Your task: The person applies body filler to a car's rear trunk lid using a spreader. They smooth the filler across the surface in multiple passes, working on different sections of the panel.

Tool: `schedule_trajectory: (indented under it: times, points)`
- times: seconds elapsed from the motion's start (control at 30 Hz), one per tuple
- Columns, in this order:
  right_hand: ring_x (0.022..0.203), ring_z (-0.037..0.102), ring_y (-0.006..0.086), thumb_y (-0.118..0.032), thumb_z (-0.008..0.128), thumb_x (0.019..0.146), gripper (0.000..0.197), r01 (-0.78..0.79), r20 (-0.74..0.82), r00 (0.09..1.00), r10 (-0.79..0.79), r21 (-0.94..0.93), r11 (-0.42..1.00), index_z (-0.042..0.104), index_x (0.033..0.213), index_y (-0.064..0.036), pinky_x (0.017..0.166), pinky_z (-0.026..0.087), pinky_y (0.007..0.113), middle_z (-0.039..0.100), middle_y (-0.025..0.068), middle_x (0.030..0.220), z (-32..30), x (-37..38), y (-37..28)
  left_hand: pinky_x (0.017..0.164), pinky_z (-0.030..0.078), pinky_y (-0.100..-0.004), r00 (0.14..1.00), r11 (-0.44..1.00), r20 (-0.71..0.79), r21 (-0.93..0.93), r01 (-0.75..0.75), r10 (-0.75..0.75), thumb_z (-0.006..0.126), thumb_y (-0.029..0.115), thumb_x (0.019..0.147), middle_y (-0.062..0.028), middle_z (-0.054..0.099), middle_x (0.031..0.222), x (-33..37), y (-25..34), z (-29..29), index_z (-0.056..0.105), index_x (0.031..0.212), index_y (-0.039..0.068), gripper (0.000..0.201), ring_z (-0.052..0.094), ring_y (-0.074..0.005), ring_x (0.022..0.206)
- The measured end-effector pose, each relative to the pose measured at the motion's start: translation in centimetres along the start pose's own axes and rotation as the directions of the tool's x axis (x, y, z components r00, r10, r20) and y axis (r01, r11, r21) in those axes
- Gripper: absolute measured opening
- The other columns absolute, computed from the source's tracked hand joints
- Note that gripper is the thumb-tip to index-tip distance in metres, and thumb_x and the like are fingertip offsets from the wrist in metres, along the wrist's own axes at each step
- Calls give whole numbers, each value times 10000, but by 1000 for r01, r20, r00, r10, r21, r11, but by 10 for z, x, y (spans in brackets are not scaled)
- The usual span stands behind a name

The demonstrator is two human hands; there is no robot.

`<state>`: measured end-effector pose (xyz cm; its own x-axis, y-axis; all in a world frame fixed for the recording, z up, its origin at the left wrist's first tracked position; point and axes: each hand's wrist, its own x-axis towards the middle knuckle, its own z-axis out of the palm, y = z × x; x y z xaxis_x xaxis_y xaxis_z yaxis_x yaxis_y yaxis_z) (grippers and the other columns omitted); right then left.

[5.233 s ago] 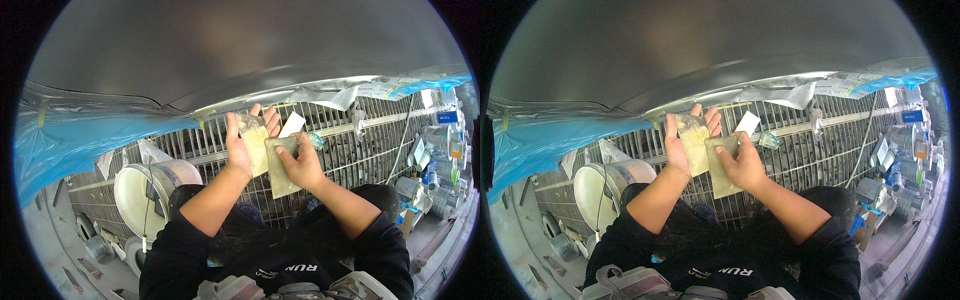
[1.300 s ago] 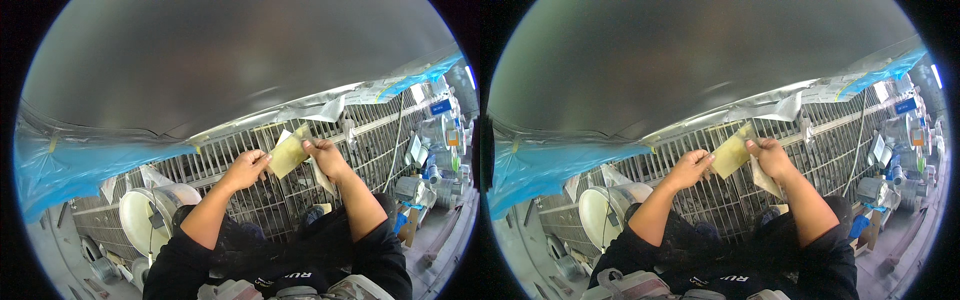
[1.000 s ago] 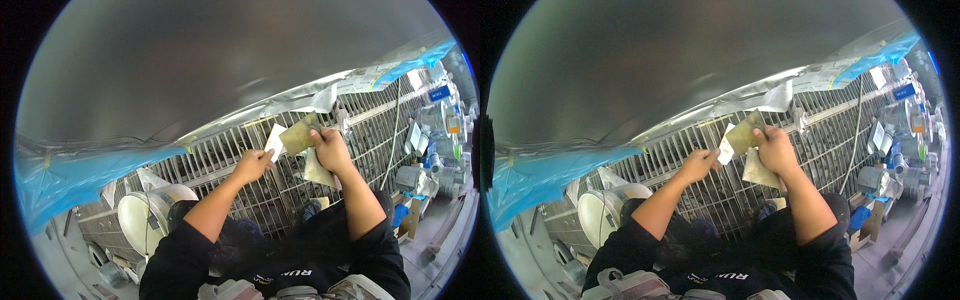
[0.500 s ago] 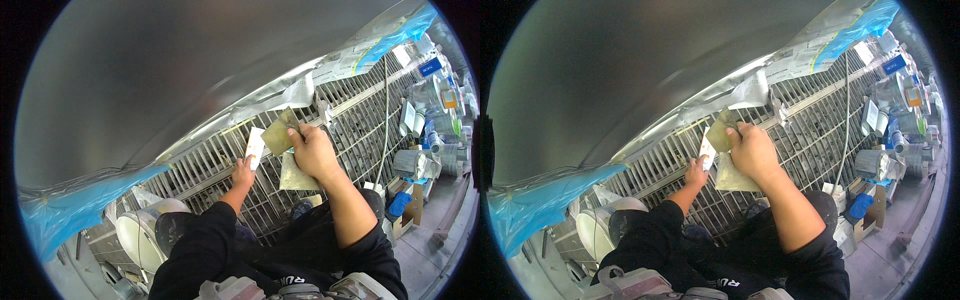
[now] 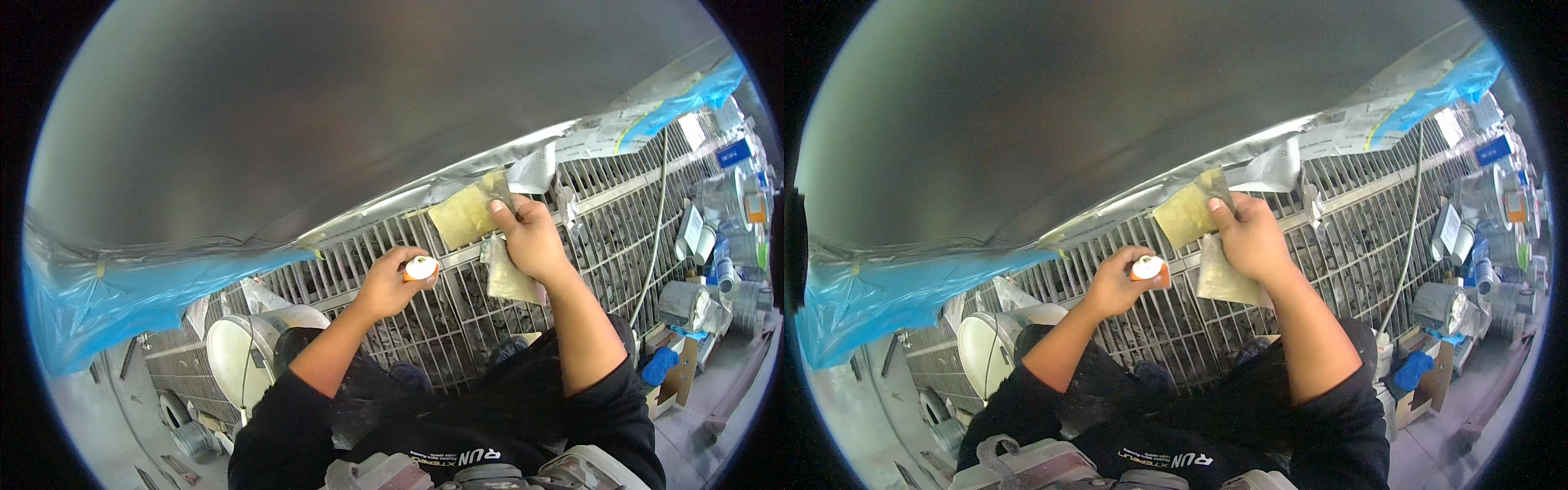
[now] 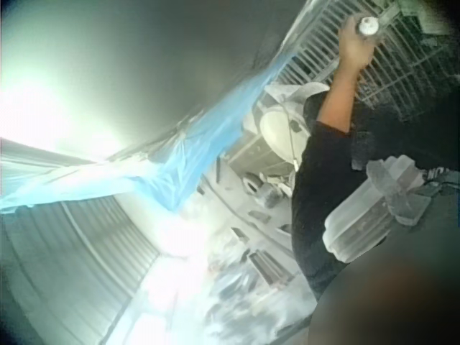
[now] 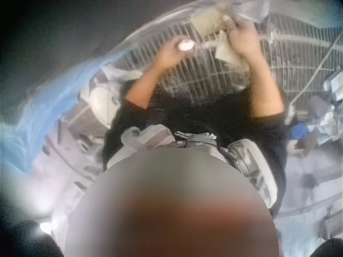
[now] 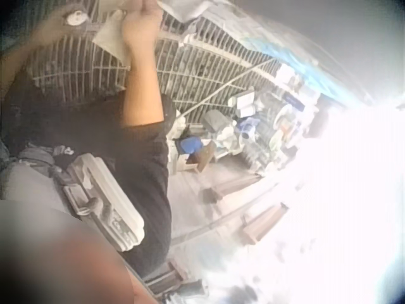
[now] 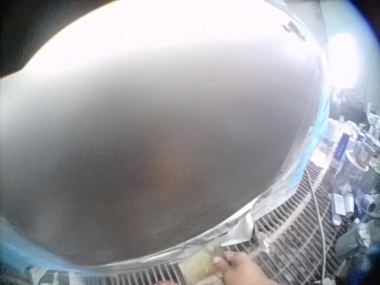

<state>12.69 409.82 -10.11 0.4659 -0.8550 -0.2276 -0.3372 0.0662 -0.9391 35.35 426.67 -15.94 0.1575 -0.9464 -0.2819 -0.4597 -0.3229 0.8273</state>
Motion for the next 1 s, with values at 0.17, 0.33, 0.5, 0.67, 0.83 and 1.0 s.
schedule_trajectory:
  times: [0.17, 0.33, 0.5, 0.67, 0.83, 1.0]
  points:
    - [931, 643, 110, -263, 593, 1089, 349, -125, 106, 990, 95, 329, 936, 714, 1216, 38, 872, 513, 298, 756, 58, 1041, 14, 1, 0, 983, 541, -327, 989, 723, 82, -675, 145, -122, 646, 239, 1066, -32, 697, 1203, -23, 12, -25, 587, 1396, 50, 385, 660, -121, 1105]
    - [931, 638, 96, -269, 585, 1097, 336, -139, 134, 987, 89, 421, 896, 713, 1204, 23, 857, 515, 284, 744, 41, 1062, 23, -2, 3, 867, 576, -402, 975, 394, 191, -893, 219, -110, 457, 630, 1049, -44, 677, 1010, -20, 5, -32, 565, 1396, 89, 651, 684, -179, 885]
    - [932, 645, 93, -260, 578, 1100, 333, -180, 143, 982, 125, 490, 853, 710, 1208, 26, 853, 518, 276, 744, 43, 1060, 33, -7, 2, 629, 512, -333, 942, 211, 265, -952, 222, 203, 318, 717, 1044, 22, 506, 736, -18, -12, -47, 606, 1171, 74, 716, 502, -129, 626]
    - [918, 648, 92, -249, 567, 1104, 328, -169, 227, 972, 62, 494, 853, 708, 1206, 30, 835, 527, 277, 746, 51, 1047, 51, -14, -2, 670, 458, -354, 948, 420, 269, -890, 179, 167, 307, 766, 1023, -11, 466, 695, -14, -26, -42, 584, 856, 91, 749, 491, -165, 668]
    - [950, 658, 99, -257, 563, 1108, 325, -298, 300, 941, 156, 520, 800, 703, 1208, 19, 857, 526, 276, 748, 56, 1072, 68, -19, -10, 729, 439, -386, 974, 380, 224, -904, 196, 31, 336, 739, 1041, -23, 439, 654, -11, -30, -40, 540, 748, 93, 739, 471, -208, 649]
    - [519, 504, 53, -293, 570, 1102, 294, -351, 270, 932, 242, 501, 791, 699, 1079, -30, 460, 390, 232, 730, 39, 929, 72, -22, -18, 639, 376, -342, 984, 403, 167, -898, 178, -63, 382, 737, 1034, -30, 417, 619, -9, -29, -41, 520, 720, 94, 728, 386, -191, 581]
